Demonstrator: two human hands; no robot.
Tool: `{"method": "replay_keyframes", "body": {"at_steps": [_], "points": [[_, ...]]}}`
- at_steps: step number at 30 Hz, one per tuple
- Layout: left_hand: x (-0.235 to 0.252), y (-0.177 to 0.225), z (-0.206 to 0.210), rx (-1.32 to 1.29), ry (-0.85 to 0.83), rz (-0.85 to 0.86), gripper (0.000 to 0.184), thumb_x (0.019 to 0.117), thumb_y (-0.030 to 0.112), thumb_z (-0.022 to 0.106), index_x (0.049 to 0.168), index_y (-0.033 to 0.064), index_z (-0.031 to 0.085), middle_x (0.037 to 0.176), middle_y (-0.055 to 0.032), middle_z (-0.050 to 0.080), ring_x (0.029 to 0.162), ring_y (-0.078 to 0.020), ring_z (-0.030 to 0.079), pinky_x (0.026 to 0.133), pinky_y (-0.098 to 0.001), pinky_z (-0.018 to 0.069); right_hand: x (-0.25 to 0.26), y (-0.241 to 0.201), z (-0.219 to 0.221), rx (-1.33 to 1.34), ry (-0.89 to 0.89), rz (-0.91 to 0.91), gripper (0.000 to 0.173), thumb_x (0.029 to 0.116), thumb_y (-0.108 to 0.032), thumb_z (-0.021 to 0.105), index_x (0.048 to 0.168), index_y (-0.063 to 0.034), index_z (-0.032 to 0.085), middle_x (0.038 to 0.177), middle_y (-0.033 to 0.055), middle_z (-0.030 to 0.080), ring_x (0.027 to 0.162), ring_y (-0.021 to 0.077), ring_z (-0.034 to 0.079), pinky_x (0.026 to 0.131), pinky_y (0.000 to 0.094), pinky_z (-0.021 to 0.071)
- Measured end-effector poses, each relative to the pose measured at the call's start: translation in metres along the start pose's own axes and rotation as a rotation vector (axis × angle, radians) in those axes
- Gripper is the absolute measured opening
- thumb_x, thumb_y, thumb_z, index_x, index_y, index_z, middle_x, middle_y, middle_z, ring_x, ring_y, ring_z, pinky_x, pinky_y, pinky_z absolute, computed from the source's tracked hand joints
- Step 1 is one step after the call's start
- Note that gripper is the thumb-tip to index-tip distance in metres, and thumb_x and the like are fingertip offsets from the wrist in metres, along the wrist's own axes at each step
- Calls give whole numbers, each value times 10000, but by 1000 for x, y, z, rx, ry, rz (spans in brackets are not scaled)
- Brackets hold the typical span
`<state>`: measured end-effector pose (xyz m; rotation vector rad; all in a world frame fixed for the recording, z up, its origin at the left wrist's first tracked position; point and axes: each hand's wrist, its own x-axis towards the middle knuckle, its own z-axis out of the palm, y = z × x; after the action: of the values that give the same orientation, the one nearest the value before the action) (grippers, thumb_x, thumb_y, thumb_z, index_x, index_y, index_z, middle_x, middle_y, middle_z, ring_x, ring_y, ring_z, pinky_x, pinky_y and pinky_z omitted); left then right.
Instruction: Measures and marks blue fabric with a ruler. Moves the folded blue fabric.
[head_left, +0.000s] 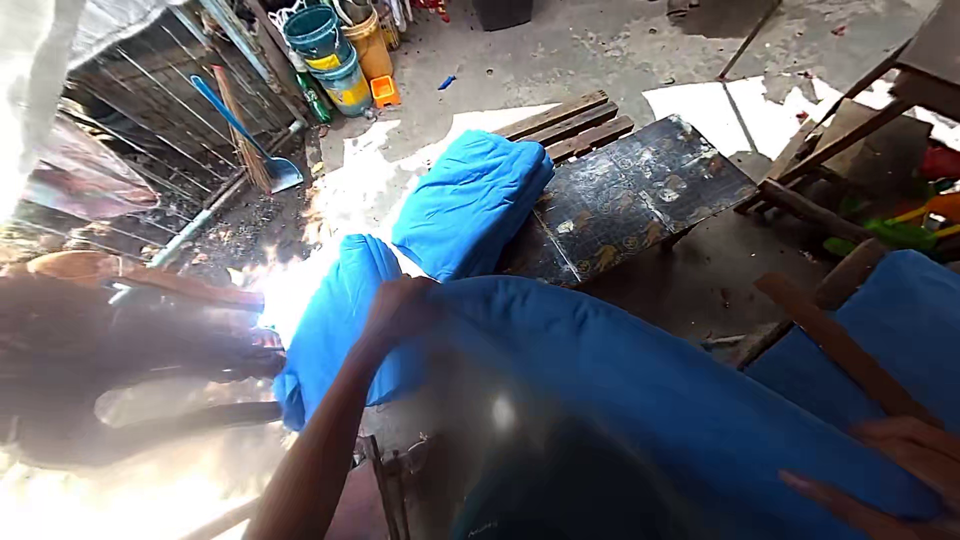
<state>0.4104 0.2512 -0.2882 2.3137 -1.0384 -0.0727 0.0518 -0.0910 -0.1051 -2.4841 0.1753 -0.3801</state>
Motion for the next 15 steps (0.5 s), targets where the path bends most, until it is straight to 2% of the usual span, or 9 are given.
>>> {"method": "replay_keyframes", "body": {"at_steps": [2, 3, 4, 5, 7, 10, 13, 15], "points": [[15, -37, -53, 186, 91, -26, 321, 845, 165, 789, 1102, -15, 719, 965, -265, 714, 950, -490, 676, 914, -716, 451, 22, 21, 59, 127, 108, -50, 389, 808, -318, 795, 809, 30, 622, 851, 97, 625, 899, -9, 573, 831, 82, 443], [26, -55, -81, 290, 125, -36, 320, 875, 190, 758, 1125, -4, 710, 987, -270, 711, 970, -500, 667, 944, -717, 432, 33, 31, 88, 170, 162, -96, 367, 829, -377, 790, 843, -49, 628, 877, 19, 620, 908, -59, 578, 826, 64, 459], [41, -68, -110, 387, 158, -33, 316, 898, 198, 720, 1146, 3, 698, 1014, -275, 705, 995, -507, 656, 970, -712, 410, 45, 36, 116, 223, 206, -136, 347, 839, -394, 791, 861, -83, 637, 889, -8, 620, 899, -61, 587, 809, 74, 479], [61, -76, -139, 463, 181, -37, 313, 924, 184, 689, 1177, -1, 684, 1064, -291, 698, 1051, -525, 638, 1018, -712, 376, 59, 37, 142, 282, 234, -160, 332, 840, -388, 799, 870, -94, 647, 901, -11, 629, 894, -45, 602, 799, 93, 503], [109, -81, -191, 617, 214, -23, 313, 963, 186, 619, 1210, -3, 657, 1105, -321, 679, 1093, -557, 612, 1046, -719, 338, 88, 33, 193, 426, 258, -153, 317, 820, -351, 831, 881, -81, 679, 922, 7, 660, 908, -6, 635, 803, 138, 545], [203, -77, -242, 779, 226, 82, 298, 994, 189, 576, 1221, 10, 647, 1133, -319, 676, 1126, -568, 598, 1066, -749, 283, 130, 19, 267, 715, 212, 4, 331, 784, -285, 861, 941, -21, 737, 946, 55, 701, 920, 59, 667, 818, 211, 576], [313, -63, -247, 901, 117, 178, 210, 984, 115, 618, 1170, 32, 667, 1159, -265, 682, 1145, -534, 589, 1090, -768, 237, 166, 15, 336, 1031, 83, 263, 333, 783, -222, 876, 985, -11, 716, 948, 61, 690, 896, 102, 673, 798, 268, 594], [389, -51, -215, 953, 22, 329, 194, 937, 36, 659, 1128, 31, 694, 1195, -241, 685, 1143, -527, 588, 1071, -772, 248, 187, 19, 378, 1181, 28, 413, 345, 803, -188, 869, 1026, -9, 677, 947, 70, 706, 876, 126, 705, 790, 304, 620]]}}
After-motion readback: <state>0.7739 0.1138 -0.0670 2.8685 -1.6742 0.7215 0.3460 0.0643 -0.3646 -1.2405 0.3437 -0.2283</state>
